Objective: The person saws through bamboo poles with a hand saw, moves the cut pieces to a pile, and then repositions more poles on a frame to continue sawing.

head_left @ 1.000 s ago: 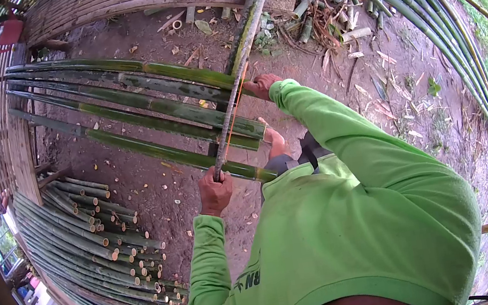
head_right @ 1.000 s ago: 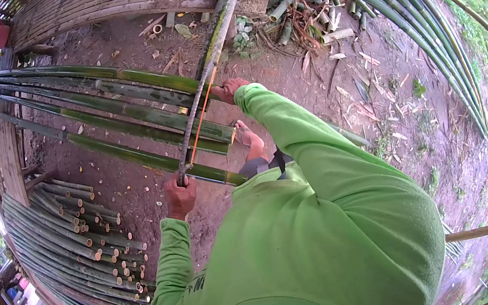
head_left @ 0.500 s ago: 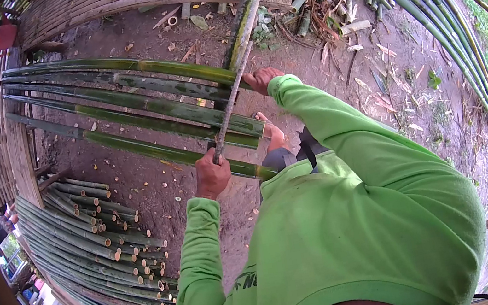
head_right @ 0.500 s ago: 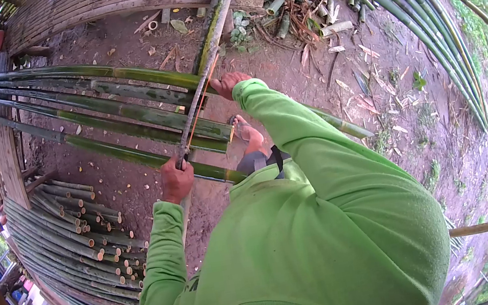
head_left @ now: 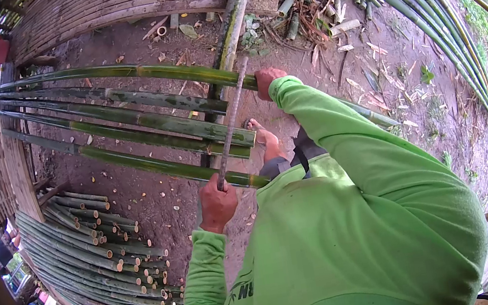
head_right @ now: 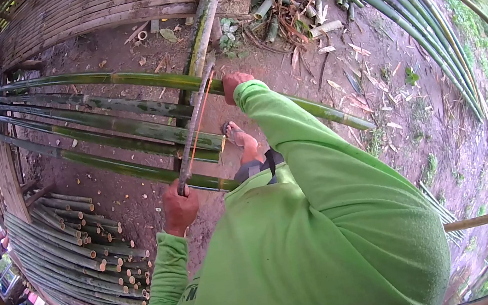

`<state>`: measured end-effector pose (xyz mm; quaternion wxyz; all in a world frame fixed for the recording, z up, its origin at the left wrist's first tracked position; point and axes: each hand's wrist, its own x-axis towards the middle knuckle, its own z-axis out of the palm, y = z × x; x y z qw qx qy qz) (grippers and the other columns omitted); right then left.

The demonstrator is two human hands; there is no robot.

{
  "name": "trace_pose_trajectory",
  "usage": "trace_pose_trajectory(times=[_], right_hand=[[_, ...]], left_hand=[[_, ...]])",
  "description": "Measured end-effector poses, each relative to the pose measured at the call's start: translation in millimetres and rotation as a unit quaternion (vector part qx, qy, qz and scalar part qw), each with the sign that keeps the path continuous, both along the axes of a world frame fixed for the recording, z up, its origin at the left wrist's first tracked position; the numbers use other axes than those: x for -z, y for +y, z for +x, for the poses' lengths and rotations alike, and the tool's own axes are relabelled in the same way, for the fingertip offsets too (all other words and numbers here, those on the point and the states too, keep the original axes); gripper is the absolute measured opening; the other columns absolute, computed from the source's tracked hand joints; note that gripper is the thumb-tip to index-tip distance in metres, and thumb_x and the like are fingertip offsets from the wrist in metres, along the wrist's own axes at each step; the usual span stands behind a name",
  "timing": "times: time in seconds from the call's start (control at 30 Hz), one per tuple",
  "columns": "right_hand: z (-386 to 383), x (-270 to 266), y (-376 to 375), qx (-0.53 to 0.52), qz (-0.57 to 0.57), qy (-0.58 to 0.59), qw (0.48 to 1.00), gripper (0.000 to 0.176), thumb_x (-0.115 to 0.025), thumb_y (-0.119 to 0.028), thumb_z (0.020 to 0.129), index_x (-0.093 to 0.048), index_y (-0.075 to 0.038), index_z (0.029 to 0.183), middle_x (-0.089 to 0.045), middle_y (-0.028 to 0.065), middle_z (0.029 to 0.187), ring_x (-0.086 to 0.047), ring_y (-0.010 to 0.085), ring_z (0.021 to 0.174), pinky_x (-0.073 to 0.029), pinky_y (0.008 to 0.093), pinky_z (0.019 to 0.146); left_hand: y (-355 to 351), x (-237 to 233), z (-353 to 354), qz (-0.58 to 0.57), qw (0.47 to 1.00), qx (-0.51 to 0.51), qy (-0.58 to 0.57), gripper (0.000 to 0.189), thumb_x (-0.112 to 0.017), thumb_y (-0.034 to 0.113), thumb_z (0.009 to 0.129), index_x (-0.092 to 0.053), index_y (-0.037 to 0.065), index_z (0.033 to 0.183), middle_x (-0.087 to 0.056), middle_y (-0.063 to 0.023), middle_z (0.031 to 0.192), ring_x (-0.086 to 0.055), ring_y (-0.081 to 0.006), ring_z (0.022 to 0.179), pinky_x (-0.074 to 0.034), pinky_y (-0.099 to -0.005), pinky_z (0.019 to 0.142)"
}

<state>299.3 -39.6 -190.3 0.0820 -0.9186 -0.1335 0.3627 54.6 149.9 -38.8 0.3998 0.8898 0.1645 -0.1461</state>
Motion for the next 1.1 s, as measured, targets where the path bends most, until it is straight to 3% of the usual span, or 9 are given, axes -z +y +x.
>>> trace_pose_trajectory(times=[0.13,0.3,0.47,0.6,0.67,0.77,0.9,1.0,1.1], right_hand=[[-3,8,0,0.008,0.008,0.001,1.000,0.027,-0.060,-0.015,0.073,-0.067,-0.010,0.099,-0.068,0.0182,0.095,-0.066,0.0336,0.091,-0.053,0.0433,0.081],[-1,1,-4,0.033,0.017,-0.018,0.999,0.027,-0.061,-0.015,0.073,-0.067,-0.010,0.099,-0.067,0.0197,0.095,-0.066,0.0356,0.090,-0.053,0.0446,0.079],[0,6,-1,0.011,0.008,0.001,1.000,0.027,-0.060,-0.015,0.073,-0.067,-0.010,0.099,-0.067,0.0194,0.096,-0.066,0.0356,0.091,-0.054,0.0437,0.080],[7,7,-4,0.014,0.003,0.008,1.000,0.026,-0.061,-0.013,0.072,-0.068,-0.010,0.097,-0.067,0.0193,0.095,-0.066,0.0355,0.091,-0.054,0.0435,0.080],[6,9,-2,0.009,0.000,0.028,1.000,0.026,-0.061,-0.012,0.072,-0.068,-0.010,0.096,-0.068,0.0191,0.094,-0.066,0.0354,0.091,-0.054,0.0438,0.079],[-1,3,2,0.019,0.001,-0.003,1.000,0.026,-0.064,-0.010,0.068,-0.071,-0.007,0.093,-0.069,0.0179,0.092,-0.068,0.0317,0.091,-0.056,0.0401,0.077],[1,2,-1,0.026,0.011,0.004,1.000,0.025,-0.065,-0.011,0.068,-0.071,-0.007,0.092,-0.069,0.0177,0.092,-0.068,0.0319,0.091,-0.056,0.0405,0.077],[-2,-3,-4,0.027,0.026,0.001,0.999,0.025,-0.059,-0.011,0.073,-0.068,-0.008,0.097,-0.067,0.0204,0.093,-0.067,0.0345,0.089,-0.054,0.0438,0.076],[8,3,-6,0.030,0.011,0.007,0.999,0.027,-0.063,-0.012,0.070,-0.069,-0.009,0.097,-0.068,0.0172,0.095,-0.067,0.0326,0.091,-0.055,0.0420,0.078]], left_hand=[[6,-9,10,-0.001,0.999,0.012,0.044,0.007,-0.055,0.006,0.075,-0.049,0.003,0.072,-0.051,-0.0164,0.055,-0.056,-0.0393,0.054,-0.043,-0.0469,0.052],[-36,77,119,0.019,0.996,0.045,-0.068,0.008,-0.054,0.007,0.073,-0.051,0.000,0.070,-0.050,-0.0179,0.056,-0.051,-0.0352,0.051,-0.041,-0.0433,0.052],[-26,80,121,0.000,0.999,0.031,-0.042,0.009,-0.055,0.007,0.073,-0.052,-0.001,0.071,-0.053,-0.0211,0.060,-0.053,-0.0404,0.058,-0.042,-0.0463,0.057],[-18,36,97,0.009,0.999,0.046,-0.004,0.011,-0.055,0.009,0.073,-0.050,0.000,0.070,-0.054,-0.0214,0.061,-0.054,-0.0438,0.062,-0.043,-0.0497,0.060],[-5,-9,58,0.023,0.999,0.041,0.014,0.012,-0.055,0.007,0.072,-0.046,0.001,0.069,-0.050,-0.0181,0.056,-0.053,-0.0410,0.056,-0.042,-0.0473,0.056],[4,-23,21,-0.023,1.000,0.003,0.020,0.013,-0.054,0.003,0.071,-0.044,0.002,0.064,-0.036,-0.0069,0.051,-0.039,-0.0180,0.045,-0.032,-0.0362,0.045],[-4,-37,50,-0.003,0.997,0.018,0.081,0.008,-0.056,0.005,0.071,-0.050,0.000,0.070,-0.049,-0.0170,0.054,-0.053,-0.0368,0.053,-0.043,-0.0440,0.054],[-21,31,116,0.011,0.998,0.052,0.042,0.011,-0.056,0.007,0.072,-0.057,-0.003,0.074,-0.056,-0.0236,0.062,-0.057,-0.0435,0.062,-0.045,-0.0464,0.058],[-33,56,153,0.000,0.999,0.044,0.023,0.012,-0.055,0.008,0.071,-0.057,-0.003,0.074,-0.058,-0.0260,0.067,-0.057,-0.0462,0.066,-0.046,-0.0483,0.060]])
